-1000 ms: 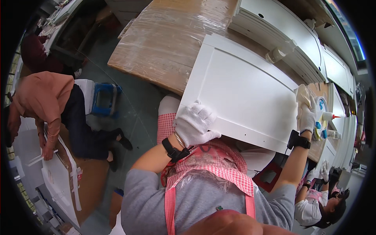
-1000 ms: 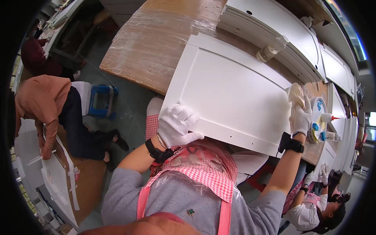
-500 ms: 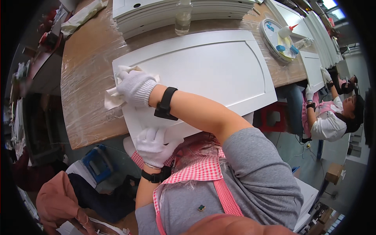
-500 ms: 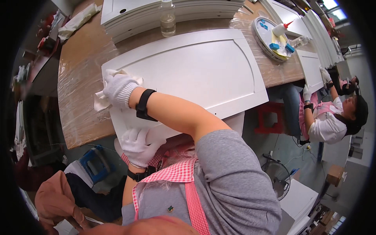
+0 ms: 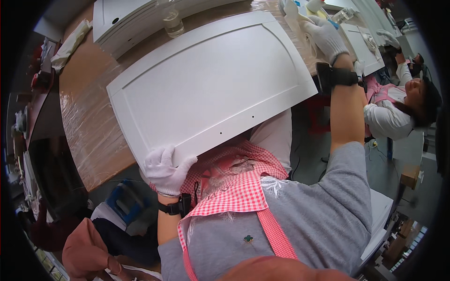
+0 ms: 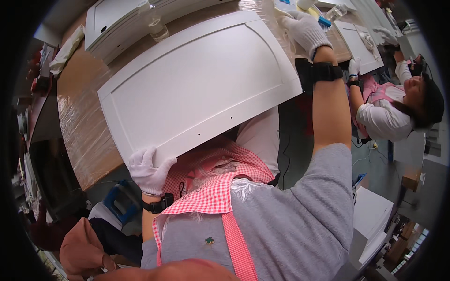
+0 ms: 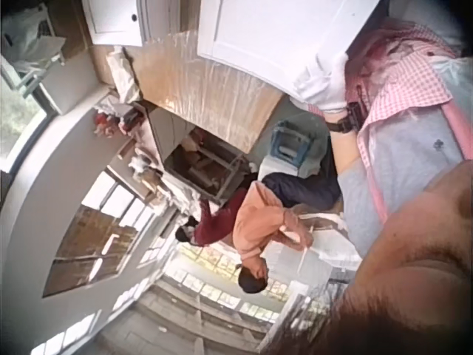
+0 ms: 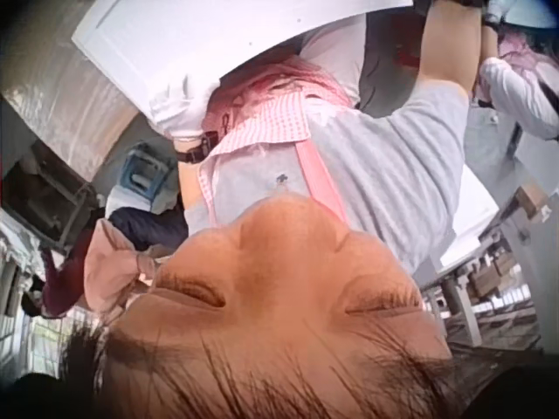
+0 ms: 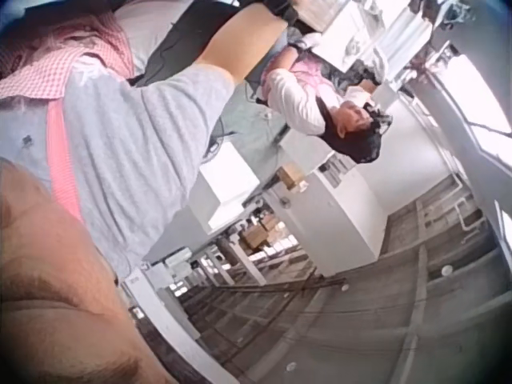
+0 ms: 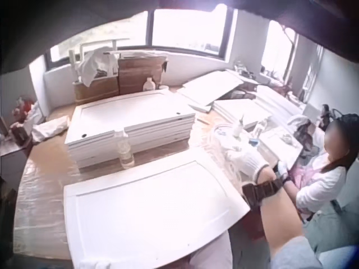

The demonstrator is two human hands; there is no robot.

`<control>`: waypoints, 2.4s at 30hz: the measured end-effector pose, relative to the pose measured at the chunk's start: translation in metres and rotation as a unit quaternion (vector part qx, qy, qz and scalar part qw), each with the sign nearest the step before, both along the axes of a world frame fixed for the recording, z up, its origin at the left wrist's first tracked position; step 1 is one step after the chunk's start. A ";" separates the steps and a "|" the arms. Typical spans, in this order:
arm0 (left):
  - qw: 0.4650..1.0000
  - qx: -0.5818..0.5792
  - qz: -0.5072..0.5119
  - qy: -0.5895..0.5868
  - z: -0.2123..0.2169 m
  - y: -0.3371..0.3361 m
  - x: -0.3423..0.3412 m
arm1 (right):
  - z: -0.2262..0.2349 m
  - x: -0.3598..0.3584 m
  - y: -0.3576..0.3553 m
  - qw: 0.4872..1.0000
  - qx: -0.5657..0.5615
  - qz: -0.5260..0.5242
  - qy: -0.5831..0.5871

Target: Sanding and cleaning white cabinet doors in a manufacturing setting.

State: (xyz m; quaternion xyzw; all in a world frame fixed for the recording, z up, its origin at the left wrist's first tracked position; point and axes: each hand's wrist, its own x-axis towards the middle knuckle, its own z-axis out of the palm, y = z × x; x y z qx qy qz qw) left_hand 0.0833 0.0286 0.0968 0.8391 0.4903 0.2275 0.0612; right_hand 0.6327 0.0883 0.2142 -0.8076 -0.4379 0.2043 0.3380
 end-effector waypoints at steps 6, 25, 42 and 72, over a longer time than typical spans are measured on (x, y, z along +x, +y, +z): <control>1.000 0.007 -0.006 0.009 0.009 0.001 0.008 | -0.016 -0.017 -0.036 0.941 0.178 0.056 0.283; 0.732 -0.648 -0.164 -0.132 0.086 0.022 0.276 | -0.066 -0.087 -0.021 0.872 0.417 0.033 -0.254; 0.944 -0.199 0.128 -0.228 0.014 0.347 0.224 | -0.110 -0.040 -0.079 0.960 0.255 -0.061 -0.099; 0.918 0.113 -0.178 0.337 0.093 0.263 0.379 | -0.110 -0.041 -0.076 0.948 0.253 -0.086 -0.174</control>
